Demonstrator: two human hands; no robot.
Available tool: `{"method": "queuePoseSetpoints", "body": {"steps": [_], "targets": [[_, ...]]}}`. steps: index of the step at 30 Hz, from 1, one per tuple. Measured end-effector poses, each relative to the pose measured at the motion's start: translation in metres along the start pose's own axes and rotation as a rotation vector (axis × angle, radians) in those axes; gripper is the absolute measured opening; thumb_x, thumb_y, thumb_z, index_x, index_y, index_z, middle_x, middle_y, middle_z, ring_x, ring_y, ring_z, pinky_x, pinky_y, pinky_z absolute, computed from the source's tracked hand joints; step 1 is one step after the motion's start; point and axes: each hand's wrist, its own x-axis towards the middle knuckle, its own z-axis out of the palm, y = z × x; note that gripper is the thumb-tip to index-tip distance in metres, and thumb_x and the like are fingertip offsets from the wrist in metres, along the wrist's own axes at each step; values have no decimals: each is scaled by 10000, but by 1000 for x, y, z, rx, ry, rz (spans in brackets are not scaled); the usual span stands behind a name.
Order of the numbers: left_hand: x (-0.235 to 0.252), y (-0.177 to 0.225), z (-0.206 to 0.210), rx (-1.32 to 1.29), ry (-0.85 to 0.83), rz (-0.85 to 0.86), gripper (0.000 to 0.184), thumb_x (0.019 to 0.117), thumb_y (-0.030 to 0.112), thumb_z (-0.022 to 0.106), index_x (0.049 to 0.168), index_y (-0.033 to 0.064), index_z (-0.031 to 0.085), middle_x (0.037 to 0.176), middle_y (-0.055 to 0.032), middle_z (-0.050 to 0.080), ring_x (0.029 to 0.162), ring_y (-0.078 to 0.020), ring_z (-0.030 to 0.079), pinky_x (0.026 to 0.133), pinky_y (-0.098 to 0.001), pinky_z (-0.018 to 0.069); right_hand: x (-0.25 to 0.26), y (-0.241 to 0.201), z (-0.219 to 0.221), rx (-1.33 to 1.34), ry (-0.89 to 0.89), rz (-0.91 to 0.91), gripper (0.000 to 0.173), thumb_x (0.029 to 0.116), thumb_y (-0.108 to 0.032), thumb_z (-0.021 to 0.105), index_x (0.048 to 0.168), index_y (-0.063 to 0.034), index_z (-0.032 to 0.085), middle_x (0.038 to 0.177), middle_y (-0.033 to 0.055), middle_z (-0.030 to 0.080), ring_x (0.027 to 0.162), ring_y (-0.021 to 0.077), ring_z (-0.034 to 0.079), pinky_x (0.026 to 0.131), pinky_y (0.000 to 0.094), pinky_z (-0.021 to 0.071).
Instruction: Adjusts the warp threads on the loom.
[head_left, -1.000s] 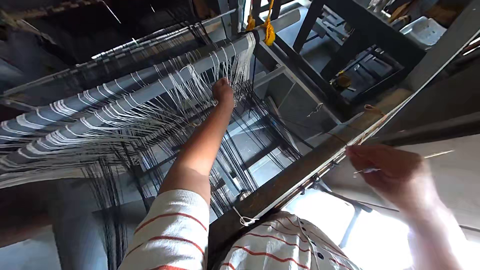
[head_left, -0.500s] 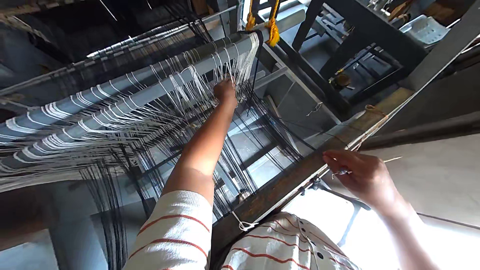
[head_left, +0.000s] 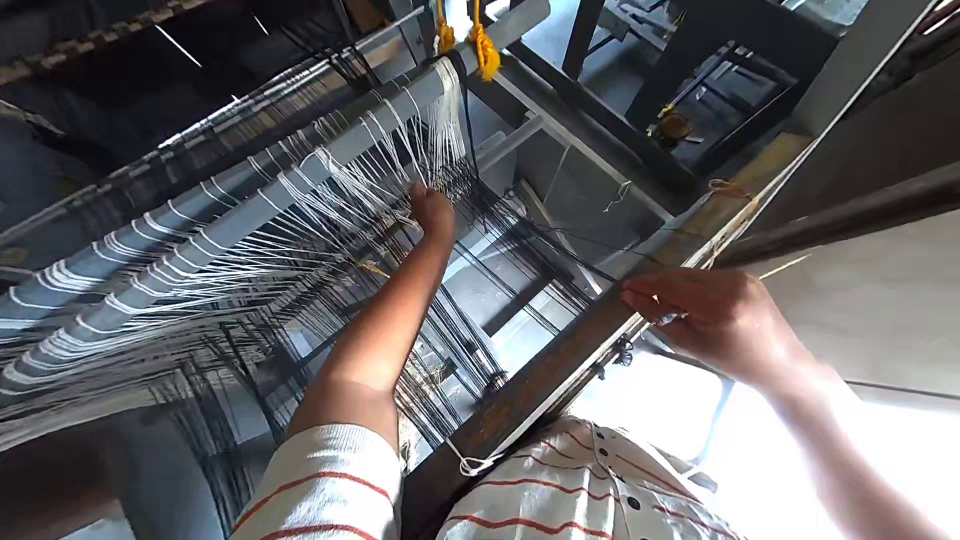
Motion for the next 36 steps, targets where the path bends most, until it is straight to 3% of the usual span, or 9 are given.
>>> {"method": "queuePoseSetpoints", "body": {"steps": [5,7,10,11,14,16,18,31,36], "targets": [[-25,-2,-21,286,-271,165,578,1056,106,436,1556,-106,238,1477,-346,453,1375,-420,481,1139,-519,394,37,2,-10,-110,-58,-34,210,935,-157,580,929,-44,756,745,101,677,576,268,653,456,441,484],[-39,-1,-35,510,-543,387,543,1090,199,457,1499,-143,352,1435,-358,501,1354,-448,511,1155,-546,382,51,7,-8,-123,-121,-25,150,905,-127,627,942,-44,746,760,119,663,573,310,645,451,485,472],[-55,-8,-47,943,-952,760,564,1078,431,478,1479,37,532,1424,-235,588,1421,-406,466,1221,-681,136,68,10,2,-163,-185,-16,94,911,-123,681,949,-61,739,798,130,673,612,336,660,480,511,492],[-61,-14,-50,1011,-1032,850,554,1066,468,491,1451,80,580,1378,-205,632,1411,-402,480,1216,-705,113,72,10,7,-171,-189,-24,105,922,-135,673,949,-60,741,799,130,674,618,336,661,485,508,492],[-71,-26,-55,1079,-1179,973,431,1085,385,479,1218,50,716,1087,-179,725,1152,-378,655,1164,-691,263,80,12,25,-153,-179,-60,93,906,-115,666,916,-55,737,767,129,670,620,335,667,485,507,499],[-76,-25,-56,1087,-1217,970,417,1097,327,455,1072,7,721,985,-186,716,1027,-361,681,996,-589,449,81,14,36,-145,-187,-64,71,894,-103,682,919,-65,737,772,125,675,626,331,671,490,507,504],[-83,-24,-58,1047,-1227,943,413,1097,290,450,1014,-22,707,922,-208,710,946,-382,698,887,-569,505,80,16,45,-148,-198,-62,64,879,-97,699,921,-67,737,766,122,668,626,328,667,489,501,505],[-98,-17,-74,1048,-1248,801,445,1113,276,397,980,-44,676,849,-207,682,859,-387,689,795,-554,511,86,13,52,-213,-264,-85,101,915,-118,668,875,-31,699,713,137,617,586,339,639,459,482,473],[-97,-13,-74,1062,-1216,775,465,1123,307,373,1018,-38,666,873,-212,684,890,-390,690,814,-558,508,143,-40,41,-299,-728,101,176,1004,-37,533,1091,-39,686,898,187,675,828,408,682,623,553,514]]}}
